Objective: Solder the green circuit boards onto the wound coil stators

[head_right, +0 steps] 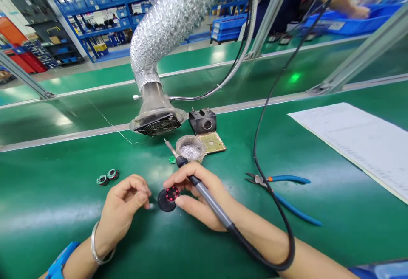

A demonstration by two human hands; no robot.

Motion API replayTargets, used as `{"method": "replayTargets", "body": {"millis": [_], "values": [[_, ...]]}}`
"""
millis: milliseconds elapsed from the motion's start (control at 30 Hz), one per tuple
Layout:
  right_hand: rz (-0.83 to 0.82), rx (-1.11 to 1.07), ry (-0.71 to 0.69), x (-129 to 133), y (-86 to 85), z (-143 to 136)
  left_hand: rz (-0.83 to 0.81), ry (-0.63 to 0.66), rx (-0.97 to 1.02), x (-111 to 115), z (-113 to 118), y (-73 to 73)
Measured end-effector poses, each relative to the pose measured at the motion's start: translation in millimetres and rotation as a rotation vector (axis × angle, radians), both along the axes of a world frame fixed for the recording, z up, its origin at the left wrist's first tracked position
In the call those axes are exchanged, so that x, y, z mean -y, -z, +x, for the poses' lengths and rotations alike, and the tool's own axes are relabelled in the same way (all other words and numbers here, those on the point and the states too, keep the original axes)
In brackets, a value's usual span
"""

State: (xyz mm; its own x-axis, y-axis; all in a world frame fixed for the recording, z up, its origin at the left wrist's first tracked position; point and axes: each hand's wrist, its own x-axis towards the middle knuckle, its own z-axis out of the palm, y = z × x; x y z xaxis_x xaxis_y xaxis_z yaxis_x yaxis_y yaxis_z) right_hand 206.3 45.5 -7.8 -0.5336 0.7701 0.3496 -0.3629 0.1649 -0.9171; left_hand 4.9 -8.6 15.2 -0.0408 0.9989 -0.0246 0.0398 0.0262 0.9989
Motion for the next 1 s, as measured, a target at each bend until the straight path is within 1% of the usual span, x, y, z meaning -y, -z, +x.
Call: {"method": "replayTargets", "body": {"millis": [33, 67, 133, 233, 333, 400, 467, 500, 567, 633, 667, 733, 800, 833, 900, 1000], "values": [[-0.030, -0.049, -0.002, -0.8, 0.3, -1.5, -0.073, 0.011, 0.017, 0.4, 0.8, 0.8], [-0.044, -0.080, 0.000, -1.2, 0.5, -3.2, -0.135, 0.036, -0.006, 1.3, 2.4, 1.4], [-0.045, -0.081, 0.021, -1.2, 1.4, -6.7, -0.191, 0.085, -0.141, 4.2, 7.3, 1.6], [-0.004, -0.045, 0.050, 1.2, 3.8, -11.0, -0.143, 0.099, -0.320, 7.7, 13.5, 1.0], [0.045, -0.009, 0.053, 3.9, 7.6, -12.5, -0.115, 0.116, -0.353, 7.8, 12.4, 1.5], [0.055, 0.018, 0.041, 5.0, 10.5, -11.5, -0.141, 0.137, -0.304, 6.0, 7.5, 2.4], [0.066, 0.039, 0.026, 5.5, 13.5, -9.8, -0.199, 0.156, -0.173, 3.0, 0.4, 2.5], [0.078, 0.051, 0.021, 5.7, 14.8, -8.9, -0.226, 0.150, -0.085, 1.2, -3.3, 2.1], [0.106, 0.060, 0.016, 6.1, 17.1, -7.9, -0.253, 0.098, 0.077, -2.0, -10.0, 0.4], [0.127, 0.042, 0.017, 6.5, 18.7, -8.4, -0.230, 0.046, 0.160, -3.6, -14.0, -1.0], [0.133, 0.028, 0.020, 6.8, 19.4, -9.2, -0.219, 0.063, 0.161, -3.5, -14.6, -1.1], [0.146, 0.006, 0.036, 7.4, 20.8, -11.6, -0.188, 0.166, 0.065, -1.7, -13.5, 0.2], [0.172, 0.016, 0.058, 7.6, 22.9, -14.0, -0.094, 0.252, -0.127, 1.2, -11.1, 3.7], [0.197, 0.039, 0.071, 7.4, 24.4, -15.0, -0.033, 0.263, -0.234, 2.4, -10.3, 6.0], [0.266, 0.109, 0.090, 6.1, 28.7, -16.5, 0.088, 0.247, -0.436, 3.7, -10.2, 11.1], [0.367, 0.219, 0.088, 2.3, 37.2, -16.9, 0.227, 0.237, -0.709, 2.8, -12.1, 17.7]]}}
